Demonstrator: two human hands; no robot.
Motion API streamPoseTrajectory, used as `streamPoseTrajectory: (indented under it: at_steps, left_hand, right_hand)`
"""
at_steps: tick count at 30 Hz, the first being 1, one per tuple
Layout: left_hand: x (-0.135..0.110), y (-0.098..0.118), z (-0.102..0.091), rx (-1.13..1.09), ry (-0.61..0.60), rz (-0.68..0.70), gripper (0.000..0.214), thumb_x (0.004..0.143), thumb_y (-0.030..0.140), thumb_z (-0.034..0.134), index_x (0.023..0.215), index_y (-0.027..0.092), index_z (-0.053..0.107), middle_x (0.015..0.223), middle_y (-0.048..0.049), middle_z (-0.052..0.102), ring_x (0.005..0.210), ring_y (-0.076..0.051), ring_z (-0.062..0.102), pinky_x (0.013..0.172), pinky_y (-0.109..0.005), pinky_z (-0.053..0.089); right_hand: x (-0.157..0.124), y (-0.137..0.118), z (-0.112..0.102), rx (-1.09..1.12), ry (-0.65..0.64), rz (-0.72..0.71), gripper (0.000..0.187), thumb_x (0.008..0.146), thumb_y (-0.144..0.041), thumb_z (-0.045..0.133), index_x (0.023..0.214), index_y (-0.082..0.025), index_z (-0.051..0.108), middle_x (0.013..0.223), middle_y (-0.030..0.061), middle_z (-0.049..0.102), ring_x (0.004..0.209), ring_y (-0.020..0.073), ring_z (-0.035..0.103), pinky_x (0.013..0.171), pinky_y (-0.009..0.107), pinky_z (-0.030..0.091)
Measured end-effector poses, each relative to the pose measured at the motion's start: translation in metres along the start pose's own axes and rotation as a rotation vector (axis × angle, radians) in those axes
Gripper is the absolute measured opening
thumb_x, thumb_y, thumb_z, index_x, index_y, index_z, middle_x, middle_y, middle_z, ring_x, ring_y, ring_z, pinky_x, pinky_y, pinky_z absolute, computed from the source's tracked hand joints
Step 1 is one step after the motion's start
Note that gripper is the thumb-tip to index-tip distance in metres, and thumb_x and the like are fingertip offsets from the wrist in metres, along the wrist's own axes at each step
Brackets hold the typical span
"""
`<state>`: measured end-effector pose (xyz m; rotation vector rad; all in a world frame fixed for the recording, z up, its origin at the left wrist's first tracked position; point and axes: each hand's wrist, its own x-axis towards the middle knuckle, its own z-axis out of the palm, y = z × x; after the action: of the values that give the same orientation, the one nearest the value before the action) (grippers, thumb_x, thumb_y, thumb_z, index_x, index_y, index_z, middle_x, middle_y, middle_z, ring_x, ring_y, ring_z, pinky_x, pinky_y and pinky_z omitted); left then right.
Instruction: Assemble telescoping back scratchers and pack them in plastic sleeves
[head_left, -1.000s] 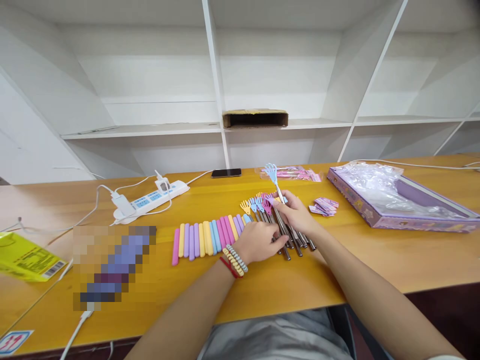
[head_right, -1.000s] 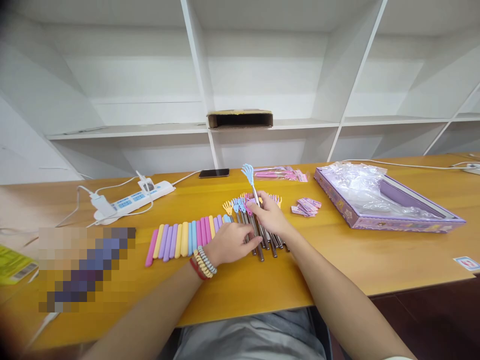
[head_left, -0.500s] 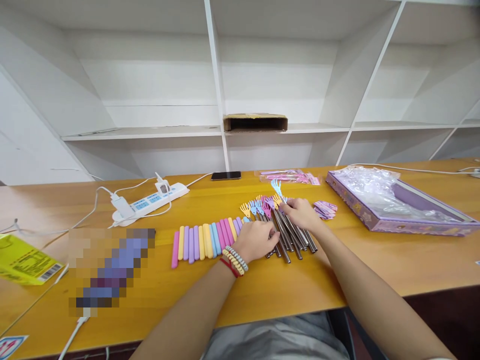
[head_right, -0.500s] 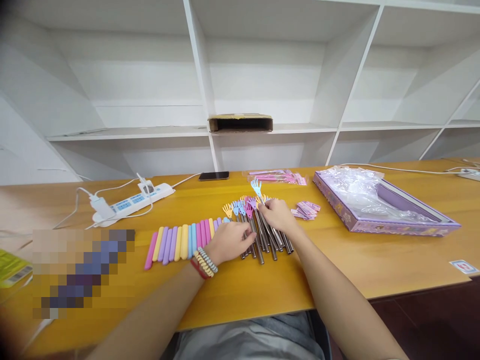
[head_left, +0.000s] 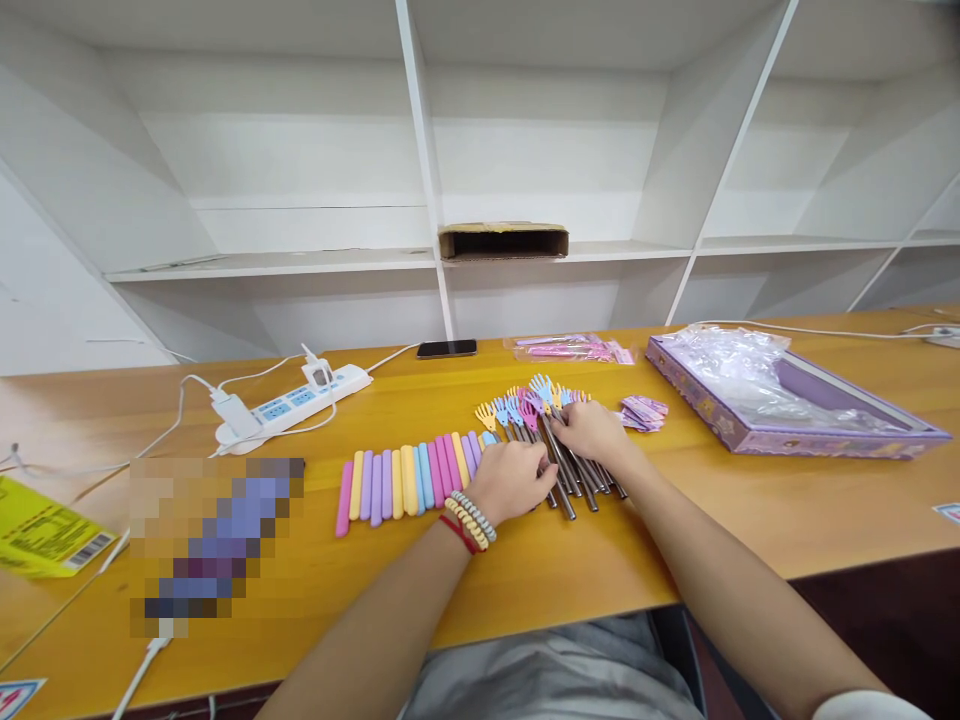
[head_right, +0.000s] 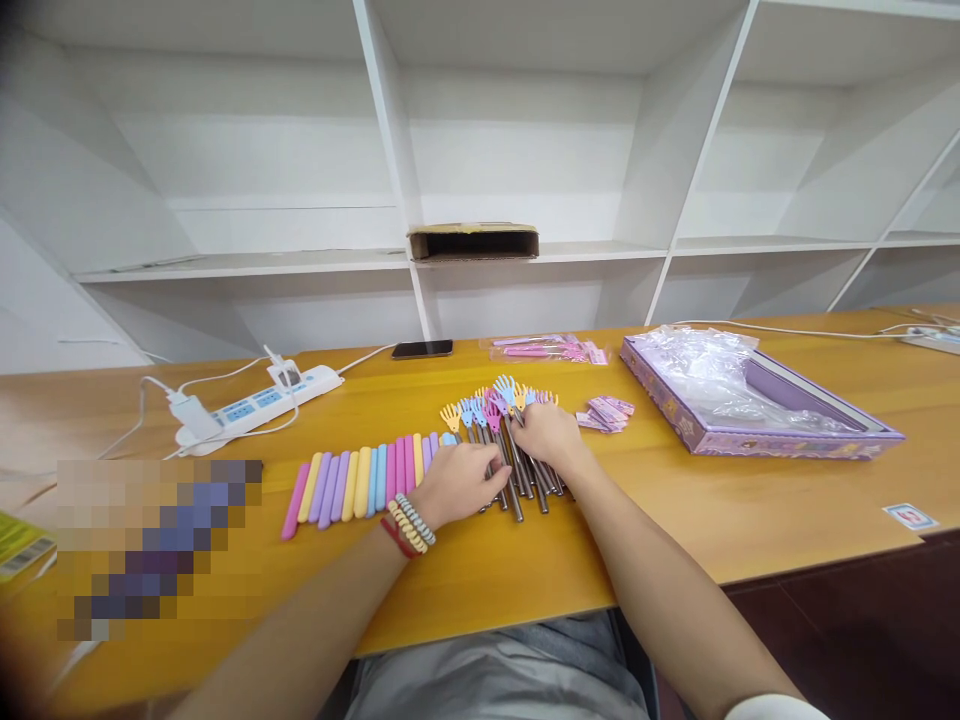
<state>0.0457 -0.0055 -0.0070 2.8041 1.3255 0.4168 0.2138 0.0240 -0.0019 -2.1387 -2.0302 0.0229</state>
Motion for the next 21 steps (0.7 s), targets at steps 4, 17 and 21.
streamPoseTrajectory:
  at_steps: [4, 17, 21]
  left_hand:
    - [-0.001, 0.001, 0.000, -0.004, 0.002, 0.010, 0.028, 0.086, 0.040, 0.040, 0.078, 0.020, 0.059, 0.075, -0.0040, 0.066, 0.071, -0.020, 0.063, 0.063, -0.030, 0.043]
    - [-0.002, -0.001, -0.006, -0.049, -0.004, 0.019, 0.029, 0.087, 0.039, 0.040, 0.076, 0.020, 0.059, 0.074, -0.0023, 0.067, 0.070, -0.018, 0.062, 0.064, -0.028, 0.041]
    - [-0.002, -0.003, -0.003, -0.039, 0.006, 0.040, 0.030, 0.087, 0.040, 0.038, 0.075, 0.020, 0.057, 0.073, -0.0015, 0.066, 0.069, -0.018, 0.062, 0.062, -0.029, 0.040]
  right_hand:
    - [-0.001, -0.001, 0.000, 0.037, 0.041, 0.007, 0.038, 0.083, -0.045, 0.041, 0.084, -0.017, 0.067, 0.084, 0.0133, 0.067, 0.080, 0.0233, 0.063, 0.064, 0.028, 0.041]
    - [0.027, 0.061, -0.007, 0.163, 0.187, 0.352, 0.033, 0.076, -0.037, 0.047, 0.088, -0.017, 0.069, 0.089, 0.0134, 0.068, 0.089, 0.0255, 0.061, 0.072, 0.031, 0.042]
    - [0.030, 0.073, -0.002, 0.144, 0.185, 0.451, 0.036, 0.073, -0.036, 0.048, 0.096, -0.016, 0.068, 0.095, 0.0147, 0.066, 0.095, 0.0281, 0.059, 0.074, 0.034, 0.042]
